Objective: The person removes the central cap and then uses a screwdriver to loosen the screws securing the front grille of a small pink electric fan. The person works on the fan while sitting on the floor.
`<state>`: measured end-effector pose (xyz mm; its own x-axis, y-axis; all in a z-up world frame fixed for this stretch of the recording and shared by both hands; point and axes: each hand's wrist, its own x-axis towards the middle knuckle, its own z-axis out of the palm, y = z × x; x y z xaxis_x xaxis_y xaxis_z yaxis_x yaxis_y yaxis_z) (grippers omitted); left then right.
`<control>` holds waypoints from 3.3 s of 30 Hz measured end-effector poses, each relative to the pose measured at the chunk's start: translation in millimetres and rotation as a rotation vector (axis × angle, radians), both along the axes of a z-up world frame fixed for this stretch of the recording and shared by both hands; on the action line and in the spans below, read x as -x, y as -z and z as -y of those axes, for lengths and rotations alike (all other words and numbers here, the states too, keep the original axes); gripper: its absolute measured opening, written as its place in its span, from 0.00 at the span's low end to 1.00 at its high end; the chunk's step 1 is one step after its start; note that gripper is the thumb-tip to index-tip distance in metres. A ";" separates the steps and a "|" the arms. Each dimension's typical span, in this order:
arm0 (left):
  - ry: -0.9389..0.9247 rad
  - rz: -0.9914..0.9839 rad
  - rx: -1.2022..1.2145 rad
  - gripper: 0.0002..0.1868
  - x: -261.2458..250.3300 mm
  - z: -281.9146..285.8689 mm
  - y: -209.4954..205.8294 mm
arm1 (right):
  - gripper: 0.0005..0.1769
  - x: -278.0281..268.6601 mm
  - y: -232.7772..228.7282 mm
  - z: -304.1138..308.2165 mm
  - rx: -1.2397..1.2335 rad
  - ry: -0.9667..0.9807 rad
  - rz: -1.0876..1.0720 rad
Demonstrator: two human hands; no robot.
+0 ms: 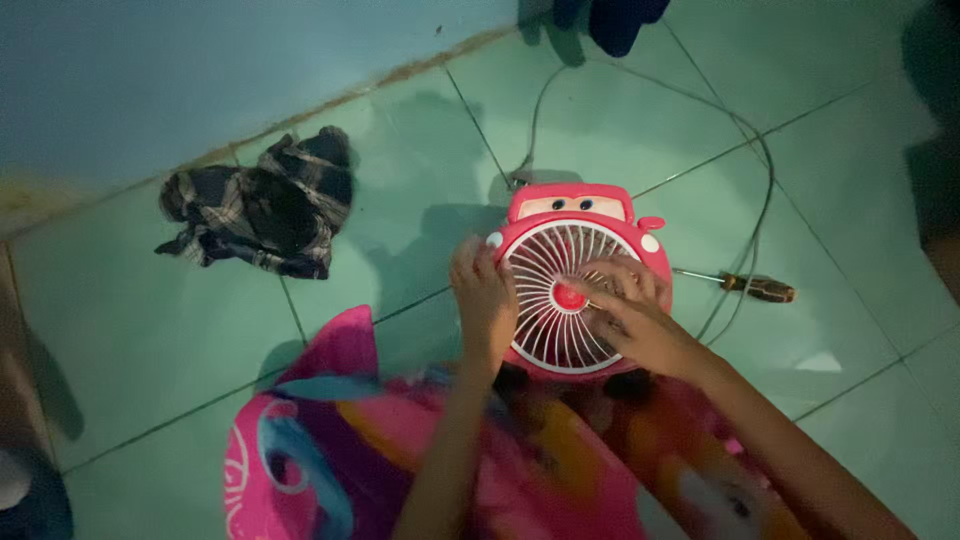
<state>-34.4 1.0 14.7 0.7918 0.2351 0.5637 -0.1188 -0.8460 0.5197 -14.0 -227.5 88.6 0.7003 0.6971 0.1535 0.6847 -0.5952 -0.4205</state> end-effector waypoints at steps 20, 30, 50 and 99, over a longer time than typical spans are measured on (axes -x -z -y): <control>0.102 -0.340 0.135 0.33 8.3 9.4 -29.8 | 0.20 3.9 -2.3 -4.9 -0.063 0.250 -0.137; 0.144 -0.317 0.133 0.34 45.0 45.4 -41.3 | 0.34 1.2 14.6 -0.5 -0.229 0.251 -0.184; 0.225 -0.310 0.204 0.27 36.6 10.8 -29.3 | 0.31 -4.8 -8.3 -18.9 -0.233 -0.050 -0.216; 0.268 -0.207 0.168 0.36 46.2 34.7 -20.5 | 0.18 18.3 16.1 -24.7 -0.382 0.235 0.060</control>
